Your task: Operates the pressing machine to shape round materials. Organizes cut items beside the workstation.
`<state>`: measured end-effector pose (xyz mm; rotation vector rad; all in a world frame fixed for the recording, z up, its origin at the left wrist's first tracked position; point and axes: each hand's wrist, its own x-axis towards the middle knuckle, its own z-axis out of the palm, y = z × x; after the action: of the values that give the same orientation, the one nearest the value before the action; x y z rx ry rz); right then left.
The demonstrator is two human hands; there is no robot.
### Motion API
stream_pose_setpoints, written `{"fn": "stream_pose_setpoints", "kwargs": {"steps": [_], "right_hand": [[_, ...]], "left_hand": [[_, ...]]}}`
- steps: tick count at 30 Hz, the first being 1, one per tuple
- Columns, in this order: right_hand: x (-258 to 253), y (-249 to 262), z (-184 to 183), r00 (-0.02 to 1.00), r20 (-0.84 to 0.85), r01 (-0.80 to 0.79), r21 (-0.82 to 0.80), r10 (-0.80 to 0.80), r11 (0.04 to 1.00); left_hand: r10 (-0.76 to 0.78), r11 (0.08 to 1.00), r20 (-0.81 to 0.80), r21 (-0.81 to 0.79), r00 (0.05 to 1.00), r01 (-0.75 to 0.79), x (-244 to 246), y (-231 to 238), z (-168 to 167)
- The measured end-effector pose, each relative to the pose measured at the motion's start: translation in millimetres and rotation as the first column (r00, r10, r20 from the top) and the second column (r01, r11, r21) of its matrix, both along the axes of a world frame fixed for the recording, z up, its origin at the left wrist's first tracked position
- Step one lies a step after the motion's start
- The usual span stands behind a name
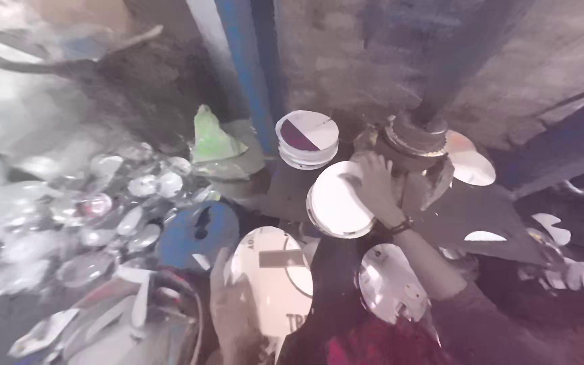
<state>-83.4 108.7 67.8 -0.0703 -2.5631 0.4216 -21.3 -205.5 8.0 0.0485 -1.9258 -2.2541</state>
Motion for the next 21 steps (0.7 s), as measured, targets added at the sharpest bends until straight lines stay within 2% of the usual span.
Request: {"fn": "stream_pose_setpoints", "kwargs": {"steps": [2, 4, 6, 8, 9, 10, 12, 14, 16, 18, 21], "right_hand": [[16.6, 1.6, 13.0, 0.987, -0.158, -0.028, -0.225, -0.008, 0.974], [34.9, -2.1, 21.4, 0.979, -0.201, -0.071, -0.430, -0.019, 0.900], [58.4, -20.9, 21.5, 0.989, -0.123, -0.141, -0.556, 0.086, 0.819], [78.1, -45.1, 17.0, 0.958, 0.010, -0.215, -0.637, 0.287, 0.741], [78.4, -51.1, 10.6, 0.927, 0.012, -0.282, -0.639, 0.376, 0.715], [74.0, -51.9, 5.8, 0.918, -0.015, -0.325, -0.601, 0.397, 0.730], [51.8, -41.0, 2.1, 0.957, -0.080, -0.288, -0.385, 0.279, 0.877], [20.1, -20.6, -0.4, 0.985, 0.022, -0.168, -0.136, 0.172, 0.976], [-5.8, -10.7, -7.1, 0.980, 0.185, -0.084, 0.044, 0.075, 0.995], [-15.5, -10.4, -10.2, 0.978, 0.202, -0.061, 0.060, 0.047, 0.996], [3.6, -4.4, 12.4, 0.996, 0.051, -0.058, -0.157, 0.066, 0.986]], "left_hand": [[0.002, 0.997, -0.005, 0.082, 1.000, -0.001, 0.2, -0.1, 3.1], [-0.052, 0.980, -0.018, 0.190, 0.999, 0.054, 1.7, 9.8, 6.7], [-0.124, 0.956, -0.071, 0.257, 0.990, 0.138, 4.3, 28.0, 6.2], [-0.212, 0.937, -0.080, 0.267, 0.974, 0.226, 7.3, 46.8, 7.6], [-0.254, 0.928, -0.066, 0.264, 0.965, 0.262, 8.2, 52.4, 7.2], [-0.292, 0.918, -0.052, 0.267, 0.955, 0.295, 9.3, 55.0, 5.7], [-0.335, 0.904, 0.000, 0.281, 0.942, 0.322, 13.4, 54.0, 5.0], [-0.336, 0.909, 0.083, 0.292, 0.938, 0.299, 17.7, 49.5, 6.1], [-0.295, 0.934, 0.165, 0.258, 0.941, 0.247, 19.0, 41.2, 5.3], [-0.272, 0.926, 0.147, 0.307, 0.951, 0.217, 16.8, 29.6, 2.7], [-0.208, 0.912, 0.071, 0.375, 0.975, 0.167, 14.4, 17.8, -0.6]]}}
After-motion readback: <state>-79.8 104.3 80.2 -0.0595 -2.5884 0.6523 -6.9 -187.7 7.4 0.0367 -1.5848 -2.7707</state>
